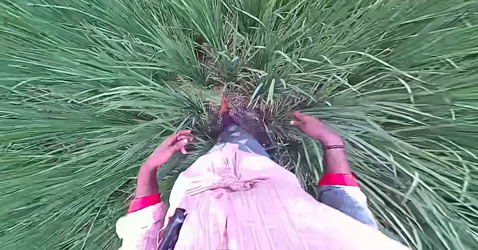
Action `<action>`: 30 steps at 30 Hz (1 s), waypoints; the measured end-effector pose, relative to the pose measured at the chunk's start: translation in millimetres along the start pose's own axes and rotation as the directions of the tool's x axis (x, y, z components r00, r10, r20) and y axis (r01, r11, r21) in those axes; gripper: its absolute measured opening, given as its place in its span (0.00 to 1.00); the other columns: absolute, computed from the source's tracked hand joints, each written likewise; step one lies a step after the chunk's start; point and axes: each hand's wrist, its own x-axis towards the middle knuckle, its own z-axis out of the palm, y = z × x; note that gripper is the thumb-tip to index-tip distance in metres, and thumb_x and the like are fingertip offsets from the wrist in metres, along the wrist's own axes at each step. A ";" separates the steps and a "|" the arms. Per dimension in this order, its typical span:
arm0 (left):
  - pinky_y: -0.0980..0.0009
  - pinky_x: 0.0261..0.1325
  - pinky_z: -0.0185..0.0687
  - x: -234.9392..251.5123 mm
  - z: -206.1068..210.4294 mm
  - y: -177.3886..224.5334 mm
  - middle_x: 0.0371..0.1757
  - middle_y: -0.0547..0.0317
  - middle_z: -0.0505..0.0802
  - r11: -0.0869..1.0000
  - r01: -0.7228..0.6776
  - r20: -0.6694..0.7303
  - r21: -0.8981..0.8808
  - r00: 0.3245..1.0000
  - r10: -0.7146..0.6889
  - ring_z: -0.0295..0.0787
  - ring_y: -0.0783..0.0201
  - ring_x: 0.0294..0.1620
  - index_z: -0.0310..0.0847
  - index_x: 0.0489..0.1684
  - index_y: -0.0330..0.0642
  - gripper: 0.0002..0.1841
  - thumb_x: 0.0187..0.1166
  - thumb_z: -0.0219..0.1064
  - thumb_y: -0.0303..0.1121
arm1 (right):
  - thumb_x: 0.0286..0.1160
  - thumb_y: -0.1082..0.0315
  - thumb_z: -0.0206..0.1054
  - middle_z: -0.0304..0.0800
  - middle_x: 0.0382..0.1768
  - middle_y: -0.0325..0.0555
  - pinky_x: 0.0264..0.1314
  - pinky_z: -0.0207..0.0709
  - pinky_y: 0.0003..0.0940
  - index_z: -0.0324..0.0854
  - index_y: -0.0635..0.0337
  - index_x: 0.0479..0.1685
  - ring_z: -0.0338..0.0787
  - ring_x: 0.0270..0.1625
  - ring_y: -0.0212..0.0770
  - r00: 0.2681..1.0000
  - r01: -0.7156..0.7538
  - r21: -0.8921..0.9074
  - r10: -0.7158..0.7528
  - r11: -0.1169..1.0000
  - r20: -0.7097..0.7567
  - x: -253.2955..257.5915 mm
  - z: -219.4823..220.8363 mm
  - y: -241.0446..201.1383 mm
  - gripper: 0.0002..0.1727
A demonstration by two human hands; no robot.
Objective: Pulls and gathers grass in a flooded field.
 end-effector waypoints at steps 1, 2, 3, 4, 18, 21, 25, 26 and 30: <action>0.78 0.47 0.84 -0.3 1.8 3.0 0.55 0.61 0.88 1.000 0.003 0.006 0.015 1.000 -0.003 0.86 0.78 0.39 0.63 0.79 0.30 0.23 0.87 0.50 0.29 | 0.93 0.64 0.55 0.76 0.78 0.68 0.84 0.60 0.65 0.64 0.64 0.87 0.75 0.81 0.66 1.000 -0.002 -0.001 0.002 1.000 0.012 -2.1 2.7 -3.2 0.27; 0.77 0.47 0.85 -1.7 4.5 4.5 0.55 0.61 0.88 1.000 0.011 0.020 0.028 1.000 -0.011 0.86 0.78 0.40 0.63 0.79 0.30 0.23 0.87 0.50 0.29 | 0.93 0.64 0.55 0.75 0.79 0.67 0.84 0.60 0.65 0.64 0.64 0.88 0.74 0.82 0.65 1.000 0.000 0.002 0.000 1.000 0.017 -5.6 6.8 -5.9 0.28; 0.77 0.47 0.85 -1.7 7.0 5.6 0.56 0.60 0.88 0.999 0.015 0.042 0.041 0.999 -0.017 0.86 0.78 0.39 0.63 0.79 0.30 0.23 0.87 0.50 0.29 | 0.93 0.63 0.55 0.74 0.80 0.67 0.85 0.60 0.64 0.64 0.65 0.88 0.74 0.83 0.64 1.000 0.006 0.012 -0.007 1.000 0.017 -7.8 9.7 -6.7 0.28; 0.77 0.46 0.84 -0.6 9.9 5.3 0.56 0.60 0.88 0.999 0.020 0.066 0.050 0.998 -0.023 0.86 0.78 0.39 0.63 0.80 0.31 0.23 0.87 0.50 0.29 | 0.93 0.63 0.55 0.75 0.80 0.66 0.85 0.60 0.63 0.64 0.64 0.87 0.74 0.82 0.63 1.000 0.010 0.021 -0.011 1.000 0.015 -10.8 11.2 -7.0 0.28; 0.70 0.62 0.83 32.9 1.6 19.0 0.64 0.50 0.87 0.994 0.070 0.021 0.082 0.997 -0.072 0.88 0.69 0.57 0.63 0.81 0.31 0.23 0.89 0.51 0.30 | 0.93 0.62 0.53 0.76 0.78 0.67 0.83 0.62 0.64 0.64 0.64 0.87 0.76 0.80 0.65 1.000 0.006 0.051 -0.005 0.999 -0.012 13.4 -4.3 11.9 0.27; 0.72 0.62 0.83 48.6 0.6 21.1 0.64 0.51 0.87 0.994 0.071 0.020 0.084 0.997 -0.073 0.88 0.70 0.57 0.63 0.81 0.31 0.23 0.89 0.50 0.30 | 0.93 0.64 0.53 0.77 0.78 0.67 0.84 0.63 0.62 0.62 0.64 0.88 0.77 0.80 0.63 1.000 0.014 0.067 -0.013 0.998 -0.014 24.9 -10.0 15.3 0.28; 0.69 0.66 0.83 64.2 3.7 18.2 0.67 0.48 0.86 0.993 0.086 0.063 0.080 0.994 -0.091 0.88 0.67 0.61 0.62 0.82 0.31 0.24 0.88 0.51 0.30 | 0.93 0.63 0.54 0.76 0.78 0.67 0.83 0.61 0.65 0.63 0.62 0.88 0.76 0.81 0.65 0.999 -0.037 0.066 0.039 0.997 -0.030 29.2 -12.0 21.0 0.28; 0.69 0.66 0.83 65.7 3.6 18.3 0.67 0.47 0.86 0.994 0.083 0.075 0.078 0.993 -0.088 0.88 0.67 0.61 0.62 0.82 0.31 0.24 0.88 0.52 0.31 | 0.93 0.63 0.55 0.75 0.79 0.67 0.84 0.61 0.65 0.63 0.62 0.88 0.75 0.81 0.65 0.998 -0.044 0.060 0.046 0.997 -0.034 27.4 -11.8 20.1 0.28; 0.69 0.65 0.84 71.7 -3.6 34.3 0.67 0.51 0.87 0.993 0.074 0.181 0.089 0.979 -0.089 0.89 0.67 0.61 0.63 0.81 0.30 0.25 0.87 0.52 0.33 | 0.93 0.63 0.55 0.78 0.77 0.68 0.82 0.63 0.65 0.67 0.64 0.85 0.78 0.79 0.66 0.998 -0.058 0.051 0.057 0.997 0.014 15.3 -1.9 14.7 0.27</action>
